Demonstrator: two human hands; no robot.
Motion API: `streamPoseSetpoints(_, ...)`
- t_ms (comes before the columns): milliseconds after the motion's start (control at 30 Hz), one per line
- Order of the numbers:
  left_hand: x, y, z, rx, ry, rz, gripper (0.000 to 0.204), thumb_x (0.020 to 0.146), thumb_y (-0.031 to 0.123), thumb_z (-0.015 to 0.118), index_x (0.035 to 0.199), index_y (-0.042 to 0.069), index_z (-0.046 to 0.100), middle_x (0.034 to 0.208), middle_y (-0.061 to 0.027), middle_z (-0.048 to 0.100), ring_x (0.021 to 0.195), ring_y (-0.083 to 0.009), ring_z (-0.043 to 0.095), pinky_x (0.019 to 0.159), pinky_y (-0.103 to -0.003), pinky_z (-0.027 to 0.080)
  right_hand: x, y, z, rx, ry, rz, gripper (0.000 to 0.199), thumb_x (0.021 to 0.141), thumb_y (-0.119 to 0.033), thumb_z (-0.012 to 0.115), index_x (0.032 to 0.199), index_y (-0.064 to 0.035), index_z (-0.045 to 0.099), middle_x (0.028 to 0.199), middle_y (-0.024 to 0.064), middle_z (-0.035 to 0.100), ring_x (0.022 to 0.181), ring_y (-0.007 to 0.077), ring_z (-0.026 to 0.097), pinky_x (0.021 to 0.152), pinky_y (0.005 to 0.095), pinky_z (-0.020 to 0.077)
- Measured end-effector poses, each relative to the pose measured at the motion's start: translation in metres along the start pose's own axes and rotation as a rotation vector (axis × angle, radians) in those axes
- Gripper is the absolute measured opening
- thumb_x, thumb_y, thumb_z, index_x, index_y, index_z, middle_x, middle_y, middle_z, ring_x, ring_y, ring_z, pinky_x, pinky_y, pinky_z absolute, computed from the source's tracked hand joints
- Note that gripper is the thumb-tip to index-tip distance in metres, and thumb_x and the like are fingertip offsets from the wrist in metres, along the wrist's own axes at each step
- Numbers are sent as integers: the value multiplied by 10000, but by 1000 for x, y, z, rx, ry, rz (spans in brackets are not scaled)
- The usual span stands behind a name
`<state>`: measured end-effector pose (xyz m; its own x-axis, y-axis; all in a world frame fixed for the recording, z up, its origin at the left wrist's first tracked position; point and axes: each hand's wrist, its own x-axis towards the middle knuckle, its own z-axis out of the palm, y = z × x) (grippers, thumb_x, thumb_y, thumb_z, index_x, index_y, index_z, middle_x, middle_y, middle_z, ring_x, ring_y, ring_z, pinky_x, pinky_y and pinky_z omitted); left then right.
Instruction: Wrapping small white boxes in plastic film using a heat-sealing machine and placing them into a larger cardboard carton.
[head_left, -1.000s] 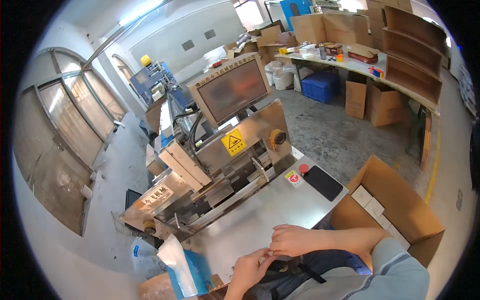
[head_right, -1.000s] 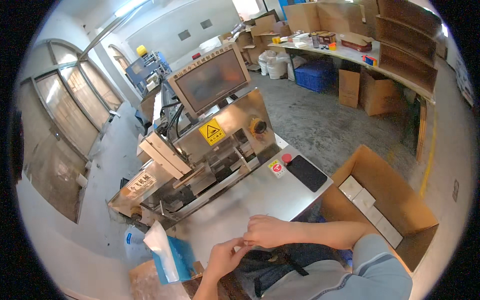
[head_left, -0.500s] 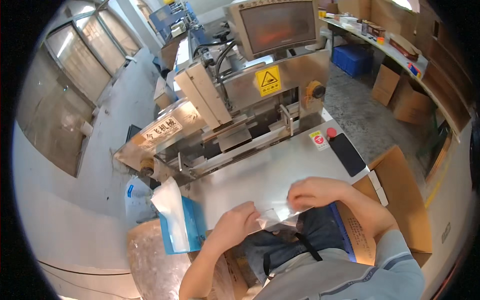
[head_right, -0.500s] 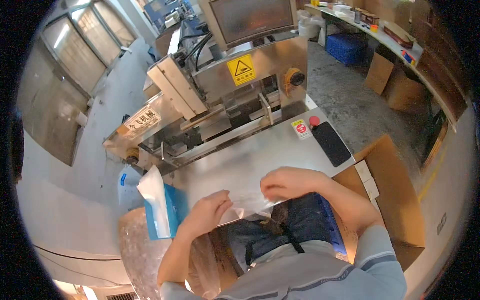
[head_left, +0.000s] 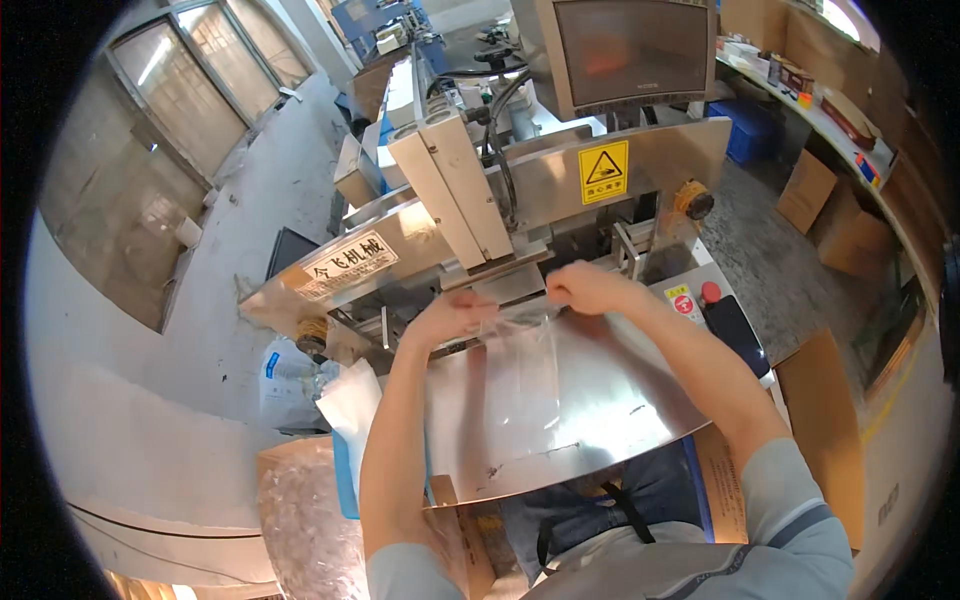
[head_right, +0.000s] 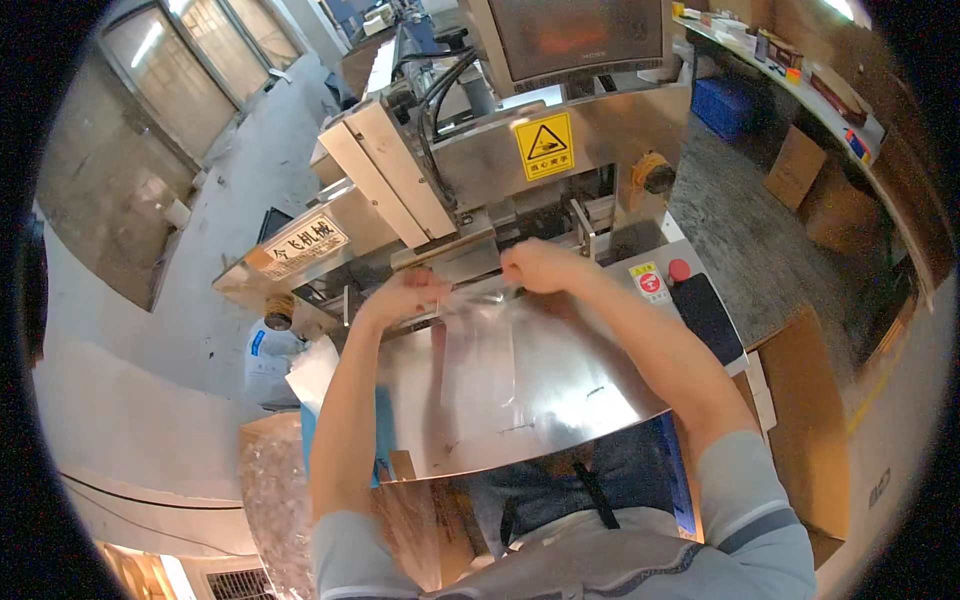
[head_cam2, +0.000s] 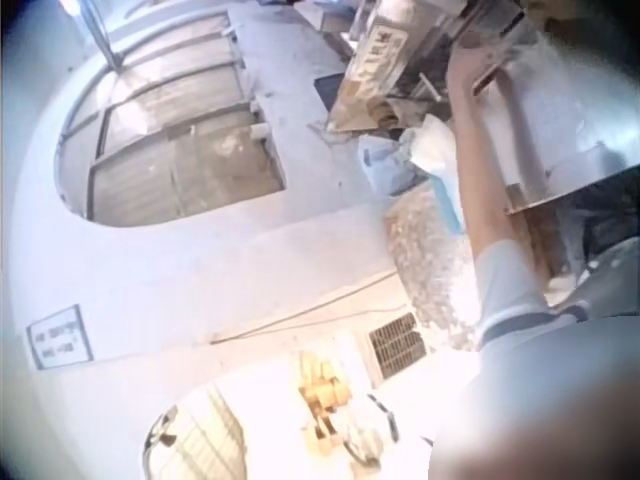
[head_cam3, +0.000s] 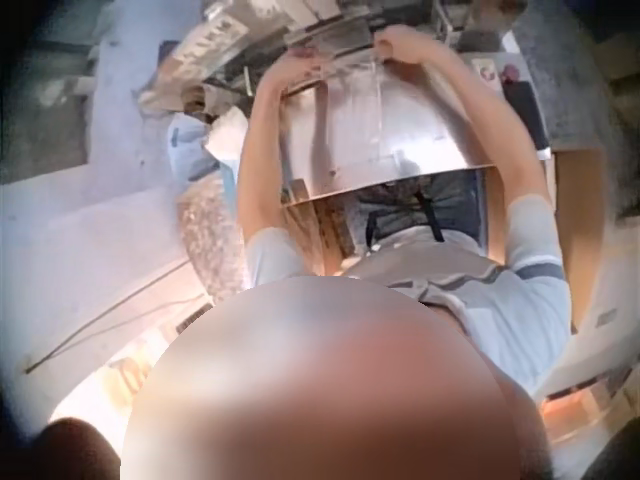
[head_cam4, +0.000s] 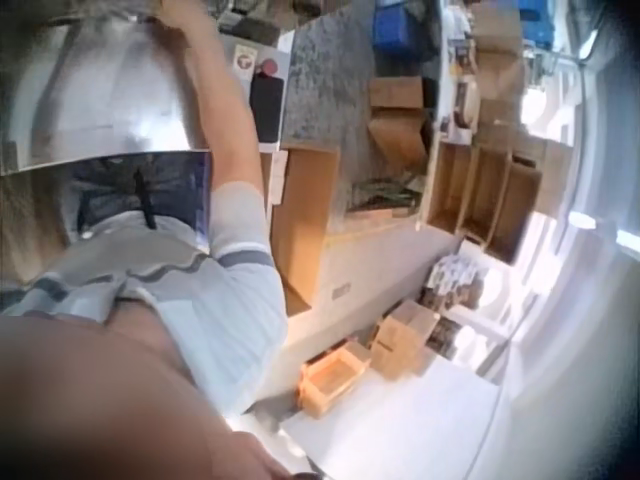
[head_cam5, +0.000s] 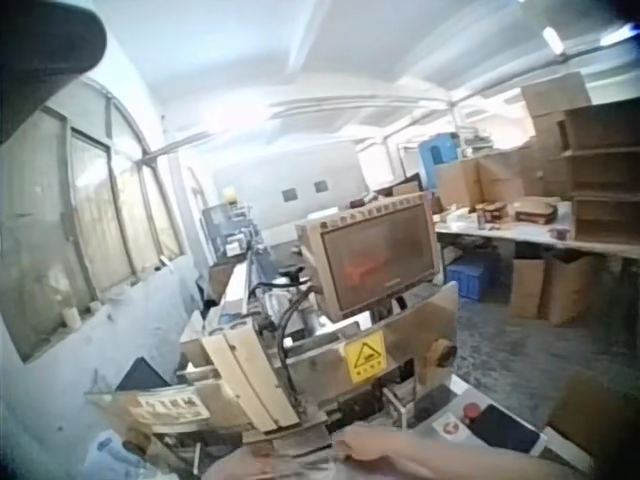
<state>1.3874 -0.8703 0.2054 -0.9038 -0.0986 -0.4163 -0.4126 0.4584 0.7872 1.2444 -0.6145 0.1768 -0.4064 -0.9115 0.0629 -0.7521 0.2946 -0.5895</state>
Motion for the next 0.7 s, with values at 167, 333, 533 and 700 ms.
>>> streamPoseSetpoints(167, 42, -47, -17, 18, 164, 202, 414, 724, 232, 886, 1022, 21, 692, 891, -5, 679, 810, -81, 591, 650, -288, 491, 36, -29, -5, -199, 25, 27, 180, 904, -147, 575, 1000, -35, 678, 894, 211, 692, 878, 409, 660, 778, 484, 523)
streamPoseSetpoints(333, 11, -26, 34, 459, 775, 498, 490, 759, 274, 801, 1108, -27, 633, 1027, -208, 675, 943, -356, 638, 820, -472, 505, 6, -60, 49, -438, 191, -67, 494, 909, -234, 620, 1337, -6, 524, 1388, 199, 541, 1317, 356, 488, 1089, 478, 384)
streamPoseSetpoints(533, -115, -29, 202, 698, 619, 357, 621, 869, 393, 696, 1295, -29, 533, 1373, -302, 497, 1300, -473, 443, 1060, -591, 351, -3, -41, 50, -429, 226, -68, 605, 884, -291, 660, 1385, -4, 476, 1473, 187, 463, 1410, 344, 387, 1129, 530, 327)
streamPoseSetpoints(700, -139, -46, 243, 662, 794, 381, 678, 910, 460, 640, 1362, -26, 506, 1426, -307, 456, 1355, -464, 398, 1096, -623, 291, 4, -49, 48, -392, 156, -117, 631, 901, -315, 650, 1415, -8, 452, 1502, 193, 429, 1417, 346, 377, 1127, 540, 322)
